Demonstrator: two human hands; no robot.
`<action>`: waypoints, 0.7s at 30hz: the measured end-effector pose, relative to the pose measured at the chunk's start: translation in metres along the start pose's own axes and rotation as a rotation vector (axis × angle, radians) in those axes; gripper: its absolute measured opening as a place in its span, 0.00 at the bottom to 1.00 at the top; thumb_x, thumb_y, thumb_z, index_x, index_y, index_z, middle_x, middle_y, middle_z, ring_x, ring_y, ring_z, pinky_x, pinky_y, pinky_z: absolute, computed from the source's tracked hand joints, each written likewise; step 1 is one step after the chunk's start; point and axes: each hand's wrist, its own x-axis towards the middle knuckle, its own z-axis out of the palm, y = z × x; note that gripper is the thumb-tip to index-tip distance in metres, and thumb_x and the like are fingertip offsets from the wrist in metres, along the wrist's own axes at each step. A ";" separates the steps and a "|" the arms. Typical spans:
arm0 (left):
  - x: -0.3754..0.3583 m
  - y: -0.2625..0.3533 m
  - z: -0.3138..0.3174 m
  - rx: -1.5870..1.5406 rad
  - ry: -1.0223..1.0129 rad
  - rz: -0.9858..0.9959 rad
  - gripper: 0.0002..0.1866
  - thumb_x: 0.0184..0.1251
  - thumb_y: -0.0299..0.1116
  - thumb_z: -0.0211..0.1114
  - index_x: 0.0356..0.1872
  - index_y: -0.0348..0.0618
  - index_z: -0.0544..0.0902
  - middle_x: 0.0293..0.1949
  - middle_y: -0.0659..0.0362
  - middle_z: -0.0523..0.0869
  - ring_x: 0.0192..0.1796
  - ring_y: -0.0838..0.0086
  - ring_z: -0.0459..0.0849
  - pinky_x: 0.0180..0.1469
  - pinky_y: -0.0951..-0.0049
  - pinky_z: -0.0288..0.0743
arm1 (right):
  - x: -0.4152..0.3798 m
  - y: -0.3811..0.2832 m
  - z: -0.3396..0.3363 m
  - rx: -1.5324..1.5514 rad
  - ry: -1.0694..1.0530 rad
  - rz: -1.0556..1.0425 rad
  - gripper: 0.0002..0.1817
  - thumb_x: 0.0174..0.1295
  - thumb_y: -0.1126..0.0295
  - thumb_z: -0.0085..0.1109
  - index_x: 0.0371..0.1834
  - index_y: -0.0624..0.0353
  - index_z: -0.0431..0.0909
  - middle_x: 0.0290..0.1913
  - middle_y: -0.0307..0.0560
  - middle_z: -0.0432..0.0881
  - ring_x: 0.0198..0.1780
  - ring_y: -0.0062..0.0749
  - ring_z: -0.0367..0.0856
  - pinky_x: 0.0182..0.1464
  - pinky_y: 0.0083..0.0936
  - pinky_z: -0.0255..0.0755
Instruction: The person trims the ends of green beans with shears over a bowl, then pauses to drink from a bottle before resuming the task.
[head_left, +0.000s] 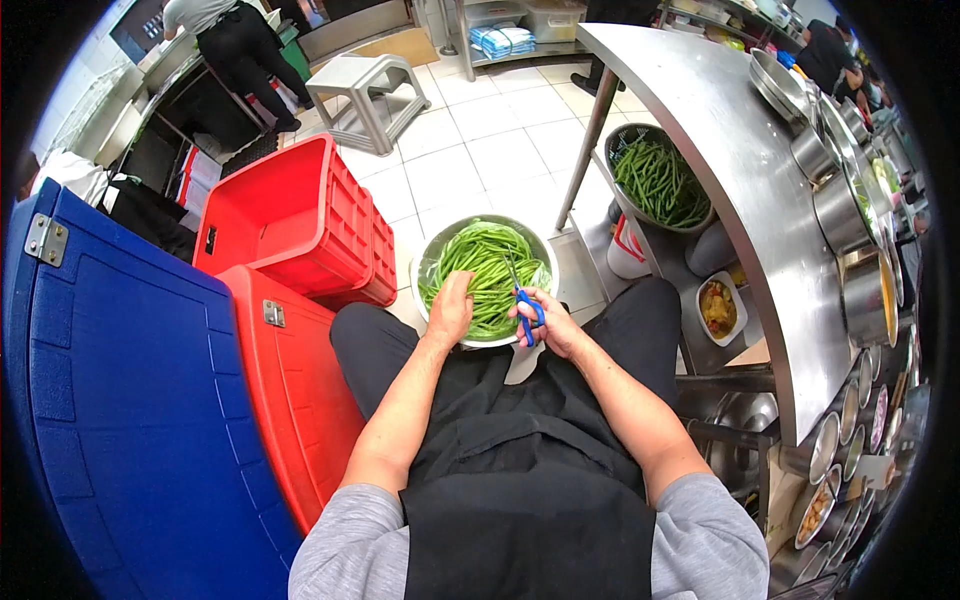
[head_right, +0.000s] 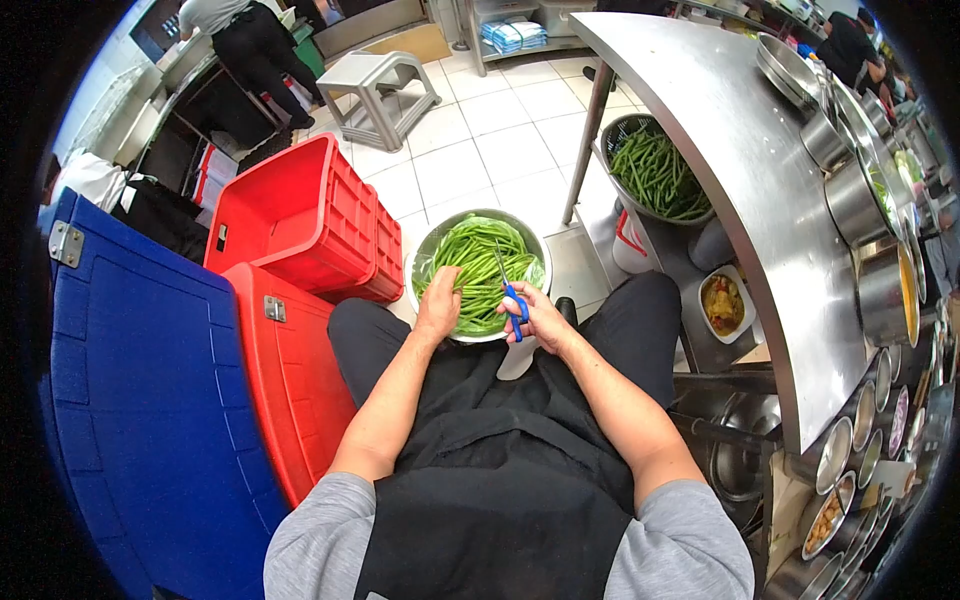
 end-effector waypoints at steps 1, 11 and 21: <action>0.000 0.000 0.000 0.007 0.000 0.001 0.21 0.55 0.16 0.58 0.53 0.36 0.75 0.48 0.45 0.79 0.54 0.48 0.79 0.56 0.57 0.75 | -0.001 0.000 0.000 0.002 0.004 -0.009 0.29 0.67 0.57 0.63 0.65 0.55 0.64 0.46 0.42 0.79 0.31 0.27 0.81 0.30 0.25 0.82; 0.002 0.003 -0.003 0.005 0.005 -0.020 0.20 0.56 0.15 0.57 0.53 0.36 0.75 0.48 0.44 0.79 0.54 0.47 0.79 0.56 0.57 0.74 | -0.002 -0.003 -0.006 -0.109 -0.001 0.073 0.32 0.65 0.58 0.66 0.68 0.55 0.63 0.47 0.46 0.78 0.32 0.29 0.82 0.32 0.26 0.83; 0.000 0.002 -0.005 0.007 -0.034 0.023 0.24 0.51 0.14 0.56 0.53 0.36 0.75 0.50 0.45 0.78 0.55 0.48 0.78 0.58 0.58 0.73 | 0.002 0.001 -0.010 -0.049 0.006 0.053 0.34 0.64 0.58 0.67 0.68 0.56 0.63 0.47 0.45 0.79 0.31 0.28 0.82 0.30 0.26 0.82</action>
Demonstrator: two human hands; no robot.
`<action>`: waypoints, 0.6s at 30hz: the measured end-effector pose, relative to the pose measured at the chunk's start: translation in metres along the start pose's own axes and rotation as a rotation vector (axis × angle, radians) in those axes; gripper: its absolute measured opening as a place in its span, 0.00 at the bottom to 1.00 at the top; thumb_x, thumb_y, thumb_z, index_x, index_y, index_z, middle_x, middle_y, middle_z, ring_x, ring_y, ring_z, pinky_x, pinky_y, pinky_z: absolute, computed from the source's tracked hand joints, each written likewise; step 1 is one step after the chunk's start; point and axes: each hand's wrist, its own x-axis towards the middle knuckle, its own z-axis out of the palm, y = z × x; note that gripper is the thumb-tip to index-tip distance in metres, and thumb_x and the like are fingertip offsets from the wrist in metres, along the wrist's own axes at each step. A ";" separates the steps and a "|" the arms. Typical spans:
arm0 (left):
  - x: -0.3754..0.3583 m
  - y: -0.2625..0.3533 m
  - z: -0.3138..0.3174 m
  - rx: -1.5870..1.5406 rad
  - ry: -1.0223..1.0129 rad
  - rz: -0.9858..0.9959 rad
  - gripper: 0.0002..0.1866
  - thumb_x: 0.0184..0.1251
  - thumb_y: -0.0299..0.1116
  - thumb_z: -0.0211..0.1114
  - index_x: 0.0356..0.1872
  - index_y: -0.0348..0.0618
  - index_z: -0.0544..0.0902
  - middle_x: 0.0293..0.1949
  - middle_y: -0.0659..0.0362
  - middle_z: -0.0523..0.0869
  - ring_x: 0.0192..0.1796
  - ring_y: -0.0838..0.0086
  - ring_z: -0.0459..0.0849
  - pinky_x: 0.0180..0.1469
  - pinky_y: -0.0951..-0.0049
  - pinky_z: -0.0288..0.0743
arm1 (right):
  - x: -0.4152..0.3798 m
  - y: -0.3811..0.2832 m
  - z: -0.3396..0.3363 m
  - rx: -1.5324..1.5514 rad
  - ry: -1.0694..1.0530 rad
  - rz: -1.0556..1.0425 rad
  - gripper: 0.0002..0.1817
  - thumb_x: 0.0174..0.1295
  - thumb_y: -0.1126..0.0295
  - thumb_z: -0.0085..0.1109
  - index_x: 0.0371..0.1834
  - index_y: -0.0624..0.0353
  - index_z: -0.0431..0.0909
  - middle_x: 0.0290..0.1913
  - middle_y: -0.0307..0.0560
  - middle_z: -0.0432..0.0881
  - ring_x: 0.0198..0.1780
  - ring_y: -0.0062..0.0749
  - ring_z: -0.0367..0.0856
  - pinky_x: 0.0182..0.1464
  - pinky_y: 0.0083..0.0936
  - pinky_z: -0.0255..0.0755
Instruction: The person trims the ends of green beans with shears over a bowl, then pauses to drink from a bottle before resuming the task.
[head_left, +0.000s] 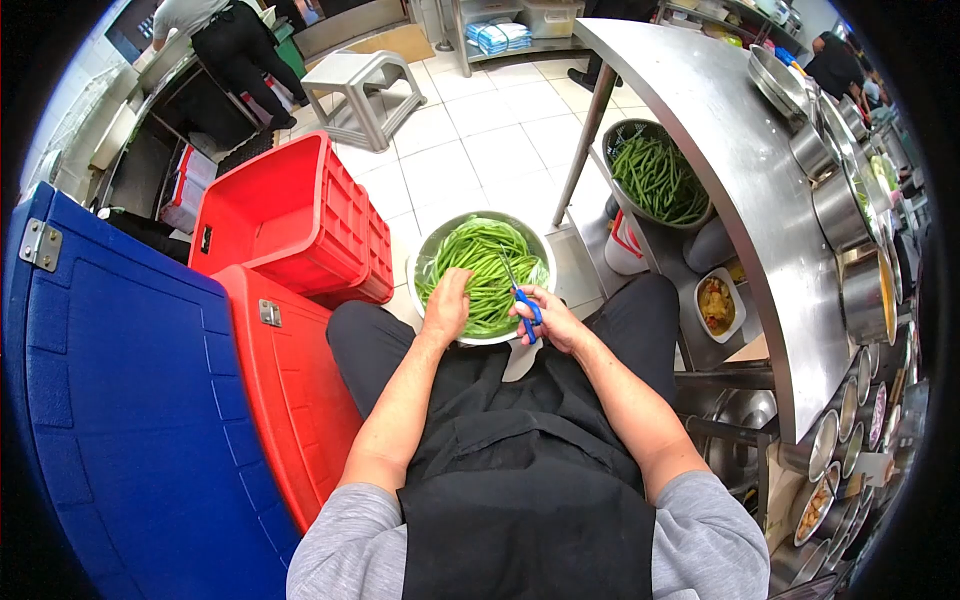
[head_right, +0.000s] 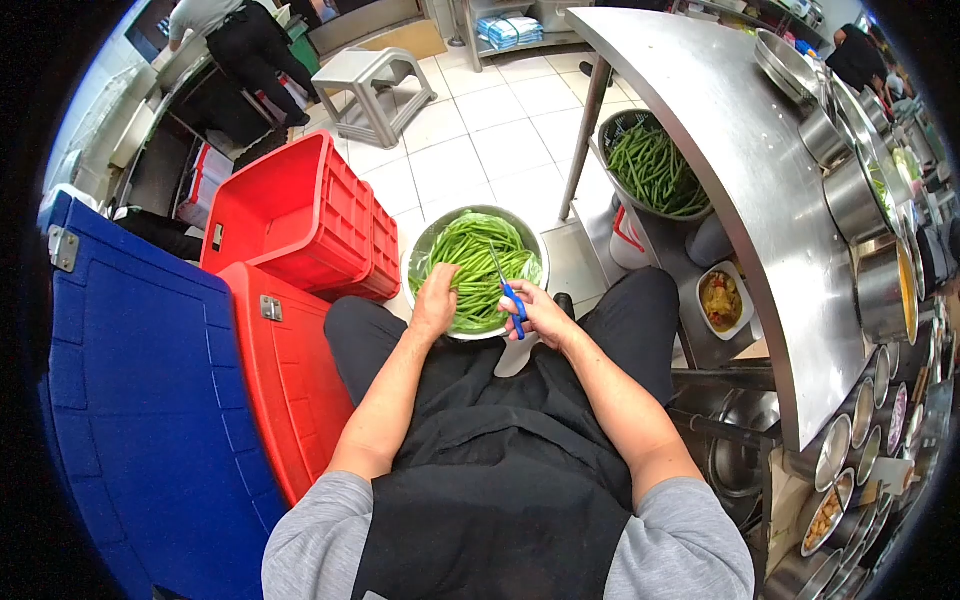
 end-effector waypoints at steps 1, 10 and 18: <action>0.000 0.000 0.000 0.004 -0.002 -0.015 0.24 0.51 0.14 0.56 0.53 0.36 0.75 0.50 0.45 0.78 0.55 0.48 0.78 0.58 0.58 0.73 | 0.000 0.000 0.000 0.000 -0.001 0.004 0.34 0.64 0.58 0.67 0.68 0.56 0.63 0.47 0.44 0.79 0.31 0.28 0.82 0.30 0.26 0.82; 0.001 0.002 -0.001 0.001 0.003 0.015 0.23 0.52 0.14 0.55 0.53 0.36 0.75 0.50 0.45 0.78 0.54 0.48 0.79 0.58 0.58 0.73 | -0.001 -0.003 0.003 0.002 -0.003 -0.004 0.32 0.63 0.59 0.67 0.67 0.57 0.65 0.45 0.43 0.80 0.29 0.27 0.82 0.29 0.24 0.81; 0.002 -0.008 0.008 -0.026 0.005 -0.034 0.20 0.58 0.17 0.57 0.54 0.36 0.76 0.47 0.47 0.79 0.53 0.49 0.80 0.56 0.59 0.74 | 0.003 0.002 0.002 -0.037 -0.002 -0.010 0.31 0.64 0.60 0.67 0.66 0.56 0.65 0.43 0.41 0.80 0.28 0.24 0.81 0.28 0.22 0.81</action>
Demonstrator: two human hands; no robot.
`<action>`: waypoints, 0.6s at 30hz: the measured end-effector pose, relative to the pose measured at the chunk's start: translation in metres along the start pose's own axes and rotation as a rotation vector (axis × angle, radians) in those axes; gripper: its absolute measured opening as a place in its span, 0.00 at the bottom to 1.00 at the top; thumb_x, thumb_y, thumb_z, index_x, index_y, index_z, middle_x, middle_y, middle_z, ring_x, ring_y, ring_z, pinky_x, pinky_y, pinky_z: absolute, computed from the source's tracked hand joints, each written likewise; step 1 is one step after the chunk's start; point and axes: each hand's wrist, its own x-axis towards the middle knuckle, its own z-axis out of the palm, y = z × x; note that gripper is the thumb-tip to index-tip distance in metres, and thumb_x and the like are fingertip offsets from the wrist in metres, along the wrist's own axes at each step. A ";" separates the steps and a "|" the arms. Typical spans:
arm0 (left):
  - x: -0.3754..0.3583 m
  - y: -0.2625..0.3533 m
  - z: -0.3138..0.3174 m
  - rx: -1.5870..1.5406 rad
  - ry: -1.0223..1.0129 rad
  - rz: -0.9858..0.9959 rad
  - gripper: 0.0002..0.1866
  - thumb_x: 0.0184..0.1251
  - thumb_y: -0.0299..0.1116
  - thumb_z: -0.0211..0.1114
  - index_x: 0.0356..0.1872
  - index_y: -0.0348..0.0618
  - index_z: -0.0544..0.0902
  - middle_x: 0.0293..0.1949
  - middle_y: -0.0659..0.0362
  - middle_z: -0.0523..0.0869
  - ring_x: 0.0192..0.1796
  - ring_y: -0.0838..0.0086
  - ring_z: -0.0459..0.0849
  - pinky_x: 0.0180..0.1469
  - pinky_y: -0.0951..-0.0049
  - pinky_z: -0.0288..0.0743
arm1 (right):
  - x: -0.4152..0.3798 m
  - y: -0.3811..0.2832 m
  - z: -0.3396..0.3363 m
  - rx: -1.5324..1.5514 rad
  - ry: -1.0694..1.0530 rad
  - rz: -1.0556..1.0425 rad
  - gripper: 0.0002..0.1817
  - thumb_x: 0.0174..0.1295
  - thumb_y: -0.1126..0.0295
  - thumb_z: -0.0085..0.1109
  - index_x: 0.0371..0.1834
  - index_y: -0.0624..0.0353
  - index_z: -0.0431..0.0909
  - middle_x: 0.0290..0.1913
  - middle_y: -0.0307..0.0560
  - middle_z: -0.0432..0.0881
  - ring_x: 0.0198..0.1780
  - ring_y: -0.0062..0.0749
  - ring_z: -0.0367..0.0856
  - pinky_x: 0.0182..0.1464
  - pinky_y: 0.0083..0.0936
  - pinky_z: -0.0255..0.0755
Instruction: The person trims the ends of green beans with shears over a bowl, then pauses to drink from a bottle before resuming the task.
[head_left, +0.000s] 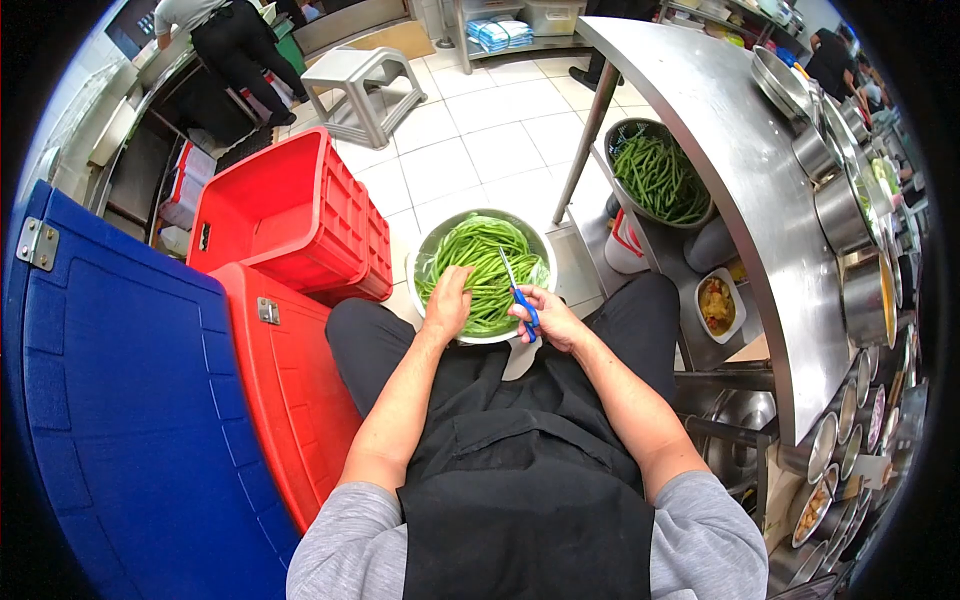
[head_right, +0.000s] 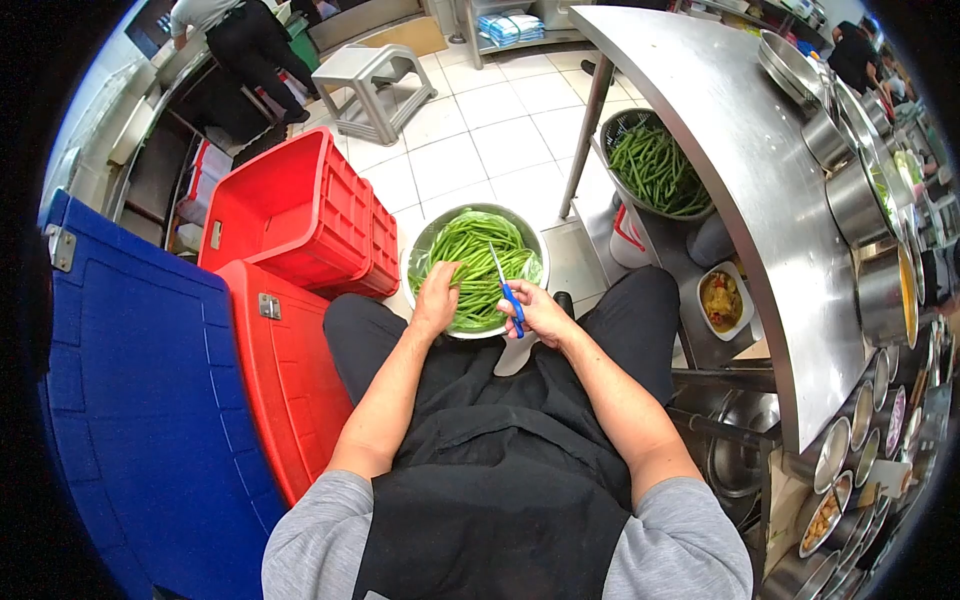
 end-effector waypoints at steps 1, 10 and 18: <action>0.001 -0.005 0.005 0.017 0.025 -0.009 0.19 0.61 0.19 0.58 0.55 0.37 0.76 0.45 0.49 0.80 0.51 0.53 0.82 0.54 0.61 0.75 | 0.000 0.000 0.000 -0.011 -0.005 -0.001 0.30 0.64 0.59 0.67 0.66 0.56 0.65 0.43 0.41 0.80 0.28 0.24 0.81 0.28 0.22 0.81; 0.000 -0.012 0.015 -1.646 0.214 -0.731 0.05 0.69 0.26 0.56 0.42 0.46 0.72 0.35 0.56 0.78 0.27 0.75 0.70 0.26 0.76 0.67 | -0.003 0.005 0.011 0.096 -0.069 0.132 0.25 0.68 0.56 0.62 0.63 0.50 0.66 0.43 0.41 0.80 0.31 0.28 0.83 0.32 0.30 0.83; 0.004 -0.006 0.018 -1.767 0.168 -0.730 0.06 0.64 0.21 0.53 0.40 0.44 0.73 0.35 0.52 0.79 0.28 0.73 0.74 0.27 0.73 0.70 | -0.003 0.008 0.015 0.087 -0.114 0.112 0.25 0.68 0.56 0.61 0.64 0.50 0.66 0.45 0.43 0.80 0.32 0.28 0.83 0.33 0.30 0.83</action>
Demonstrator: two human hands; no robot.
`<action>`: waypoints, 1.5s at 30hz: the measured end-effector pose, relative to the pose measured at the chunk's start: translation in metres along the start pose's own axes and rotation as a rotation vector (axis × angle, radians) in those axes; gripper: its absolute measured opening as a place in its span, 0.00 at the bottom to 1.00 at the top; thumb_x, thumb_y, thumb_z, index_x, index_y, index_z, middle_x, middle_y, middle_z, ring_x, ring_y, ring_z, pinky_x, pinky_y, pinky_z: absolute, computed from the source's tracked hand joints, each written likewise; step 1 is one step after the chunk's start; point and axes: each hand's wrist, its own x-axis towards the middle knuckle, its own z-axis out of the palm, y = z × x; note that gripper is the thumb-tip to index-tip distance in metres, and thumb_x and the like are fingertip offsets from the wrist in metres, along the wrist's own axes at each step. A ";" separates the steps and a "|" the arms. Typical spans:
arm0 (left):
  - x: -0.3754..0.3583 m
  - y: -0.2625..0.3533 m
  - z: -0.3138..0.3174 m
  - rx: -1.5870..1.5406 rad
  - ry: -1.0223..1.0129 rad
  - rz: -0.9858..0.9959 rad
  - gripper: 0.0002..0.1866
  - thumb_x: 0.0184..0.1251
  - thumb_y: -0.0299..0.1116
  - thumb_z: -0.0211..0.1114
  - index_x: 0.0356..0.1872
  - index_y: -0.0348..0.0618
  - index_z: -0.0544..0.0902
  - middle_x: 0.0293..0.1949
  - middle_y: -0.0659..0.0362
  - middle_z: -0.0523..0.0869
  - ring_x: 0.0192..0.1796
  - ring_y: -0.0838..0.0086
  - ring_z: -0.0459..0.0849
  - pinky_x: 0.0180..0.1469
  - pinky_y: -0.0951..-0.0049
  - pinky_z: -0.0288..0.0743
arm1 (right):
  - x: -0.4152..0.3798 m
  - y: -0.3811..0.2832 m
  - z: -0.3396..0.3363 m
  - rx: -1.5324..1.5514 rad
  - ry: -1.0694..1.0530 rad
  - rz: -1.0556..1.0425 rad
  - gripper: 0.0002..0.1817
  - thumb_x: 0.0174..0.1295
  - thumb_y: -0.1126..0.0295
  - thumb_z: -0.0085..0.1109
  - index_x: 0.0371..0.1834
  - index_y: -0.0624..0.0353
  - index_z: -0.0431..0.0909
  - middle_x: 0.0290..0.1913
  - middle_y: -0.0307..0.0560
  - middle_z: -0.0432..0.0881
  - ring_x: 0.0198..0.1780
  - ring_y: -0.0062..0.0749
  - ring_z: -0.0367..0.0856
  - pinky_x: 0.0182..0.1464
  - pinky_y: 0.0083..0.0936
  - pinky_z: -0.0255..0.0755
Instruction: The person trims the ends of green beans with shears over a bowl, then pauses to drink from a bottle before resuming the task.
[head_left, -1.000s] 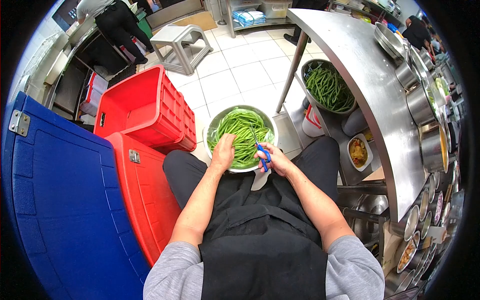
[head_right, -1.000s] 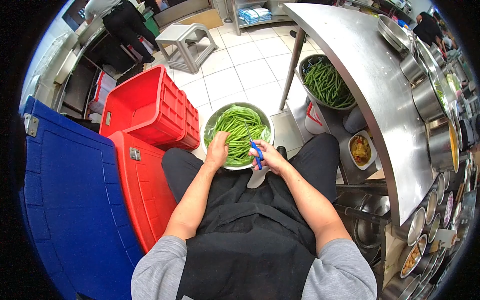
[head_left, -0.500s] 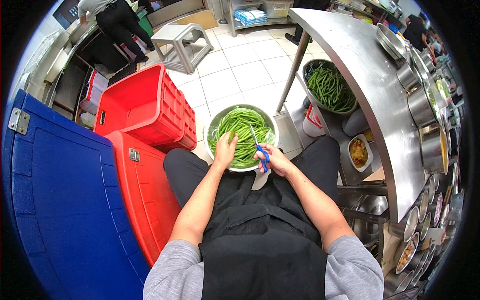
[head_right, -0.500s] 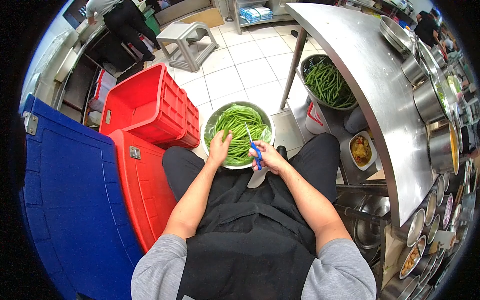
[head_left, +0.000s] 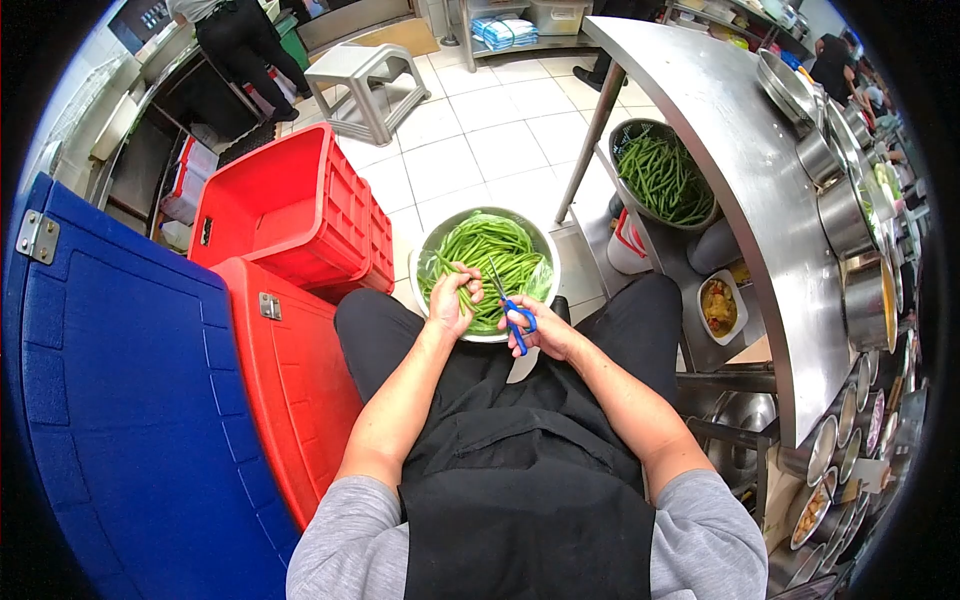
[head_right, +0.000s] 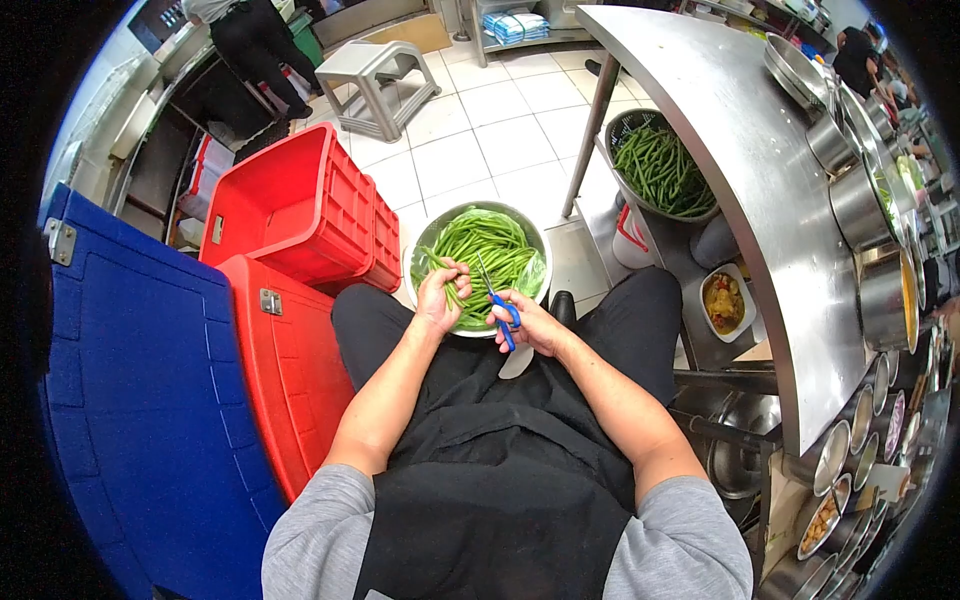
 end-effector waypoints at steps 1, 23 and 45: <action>-0.001 -0.001 0.002 0.034 -0.020 -0.007 0.06 0.64 0.21 0.53 0.40 0.44 0.74 0.35 0.52 0.80 0.28 0.73 0.74 0.28 0.73 0.71 | 0.000 0.000 0.000 0.014 -0.011 -0.020 0.25 0.69 0.56 0.61 0.64 0.50 0.66 0.45 0.43 0.80 0.32 0.28 0.83 0.33 0.30 0.83; 0.028 -0.021 -0.022 1.900 -0.101 0.688 0.19 0.62 0.29 0.64 0.56 0.41 0.77 0.53 0.44 0.81 0.52 0.49 0.83 0.55 0.53 0.77 | 0.003 -0.007 -0.017 0.065 0.226 -0.167 0.31 0.64 0.57 0.67 0.65 0.57 0.65 0.44 0.42 0.79 0.30 0.26 0.81 0.31 0.27 0.83; 0.015 -0.017 0.013 2.033 -0.044 0.390 0.18 0.58 0.28 0.66 0.51 0.44 0.81 0.48 0.48 0.82 0.51 0.53 0.84 0.53 0.55 0.78 | -0.001 -0.009 -0.021 0.071 0.258 -0.189 0.29 0.65 0.59 0.65 0.64 0.56 0.65 0.46 0.43 0.79 0.31 0.28 0.81 0.31 0.26 0.82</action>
